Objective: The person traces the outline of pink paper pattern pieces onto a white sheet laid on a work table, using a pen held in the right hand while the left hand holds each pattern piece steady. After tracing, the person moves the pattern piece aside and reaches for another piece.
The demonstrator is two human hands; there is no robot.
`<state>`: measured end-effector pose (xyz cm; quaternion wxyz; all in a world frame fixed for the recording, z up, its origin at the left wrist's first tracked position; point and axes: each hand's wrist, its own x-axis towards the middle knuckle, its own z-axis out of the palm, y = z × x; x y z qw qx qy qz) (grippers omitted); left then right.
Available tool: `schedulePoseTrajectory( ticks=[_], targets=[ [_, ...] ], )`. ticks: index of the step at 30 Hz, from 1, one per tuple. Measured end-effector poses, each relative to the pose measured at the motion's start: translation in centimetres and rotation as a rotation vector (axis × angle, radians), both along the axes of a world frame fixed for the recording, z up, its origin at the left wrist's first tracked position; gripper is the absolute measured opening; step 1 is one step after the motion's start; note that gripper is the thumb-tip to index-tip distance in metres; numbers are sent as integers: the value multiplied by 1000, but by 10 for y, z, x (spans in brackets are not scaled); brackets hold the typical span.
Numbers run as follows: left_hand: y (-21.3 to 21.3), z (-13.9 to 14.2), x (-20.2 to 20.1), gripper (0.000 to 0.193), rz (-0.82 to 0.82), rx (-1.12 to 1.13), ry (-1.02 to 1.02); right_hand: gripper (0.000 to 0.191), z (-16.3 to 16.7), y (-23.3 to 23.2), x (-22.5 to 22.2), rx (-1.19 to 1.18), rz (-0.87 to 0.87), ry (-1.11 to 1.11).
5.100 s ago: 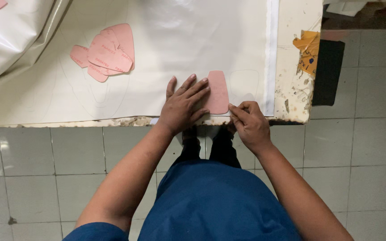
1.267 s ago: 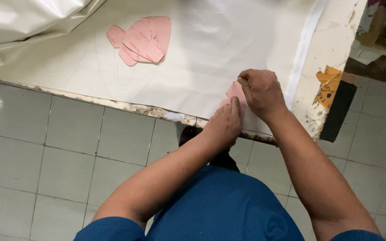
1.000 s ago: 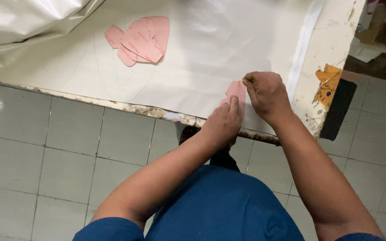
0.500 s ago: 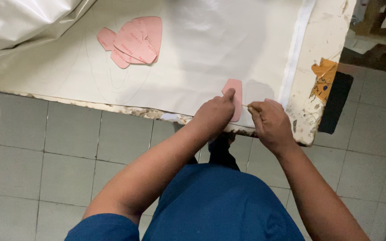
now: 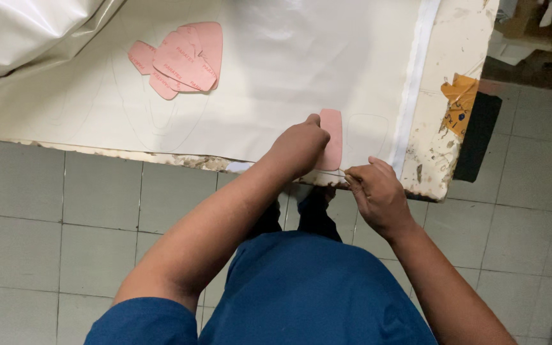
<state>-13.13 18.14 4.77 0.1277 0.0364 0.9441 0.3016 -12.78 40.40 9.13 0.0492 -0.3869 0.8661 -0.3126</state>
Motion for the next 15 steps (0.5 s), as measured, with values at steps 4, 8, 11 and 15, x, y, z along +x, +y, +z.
schedulePoseTrajectory(
  ticks=[4,8,11,15],
  targets=[
    [-1,-4,0,12,19,26,8,8,1,-6,0,6,60,44],
    [-2,-9,-1,11,21,51,43,9,-2,-18,4,-42,107,36],
    [-1,-10,-3,12,36,51,23,12,-6,-29,6,-65,146,17],
    [-3,-9,-4,11,21,60,28,17,-10,-42,9,-109,193,29]
  ],
)
